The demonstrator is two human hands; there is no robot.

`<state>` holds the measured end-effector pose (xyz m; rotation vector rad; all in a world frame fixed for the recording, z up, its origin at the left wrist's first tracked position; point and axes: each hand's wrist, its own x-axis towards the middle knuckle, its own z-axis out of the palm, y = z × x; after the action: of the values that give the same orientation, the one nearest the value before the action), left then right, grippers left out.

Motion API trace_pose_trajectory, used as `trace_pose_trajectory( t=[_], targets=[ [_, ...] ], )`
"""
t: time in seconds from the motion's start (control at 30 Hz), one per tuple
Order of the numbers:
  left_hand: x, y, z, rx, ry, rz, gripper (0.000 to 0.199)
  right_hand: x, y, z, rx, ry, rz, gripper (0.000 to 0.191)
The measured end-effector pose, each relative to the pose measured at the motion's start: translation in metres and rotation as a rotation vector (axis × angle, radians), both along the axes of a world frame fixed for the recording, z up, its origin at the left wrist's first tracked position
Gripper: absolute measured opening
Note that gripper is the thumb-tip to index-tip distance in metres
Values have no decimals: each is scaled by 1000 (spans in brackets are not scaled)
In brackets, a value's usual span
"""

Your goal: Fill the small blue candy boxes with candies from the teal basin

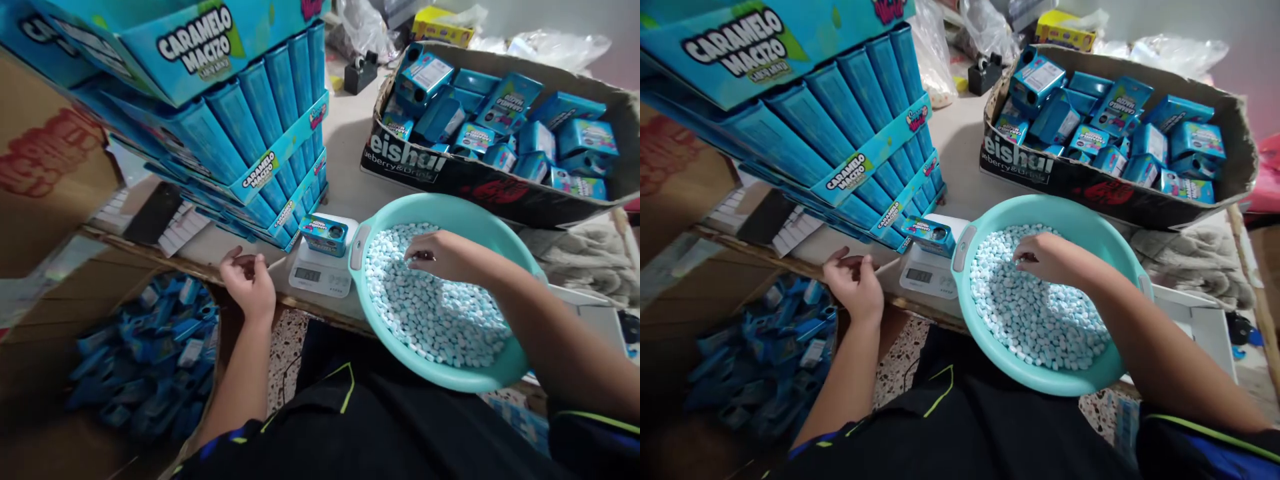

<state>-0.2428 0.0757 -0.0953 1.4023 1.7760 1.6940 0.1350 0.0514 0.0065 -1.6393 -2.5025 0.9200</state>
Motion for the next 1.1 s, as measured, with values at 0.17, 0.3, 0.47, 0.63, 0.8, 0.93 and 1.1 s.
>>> trace_pose_trajectory(
  t=[0.17,0.3,0.47,0.63,0.8,0.93,1.1],
  targets=[
    [0,-1,-1,23,6,70,39,9,1,-6,28,20,-41,16],
    [-1,0,-2,18,-8,56,38,2,0,0,133,97,-44,16],
    [-1,-1,0,-44,-29,33,38,-40,19,41,374,237,-12,21],
    [-1,-3,7,-119,-59,66,41,-103,55,72,407,105,242,17],
    [-3,-5,12,-184,-70,40,44,-130,66,61,462,-83,393,23],
    [-7,-9,9,-168,-90,131,40,-133,51,58,514,51,204,21],
    [-17,-6,4,-157,-111,100,51,-144,40,75,579,-22,68,16]
  ],
)
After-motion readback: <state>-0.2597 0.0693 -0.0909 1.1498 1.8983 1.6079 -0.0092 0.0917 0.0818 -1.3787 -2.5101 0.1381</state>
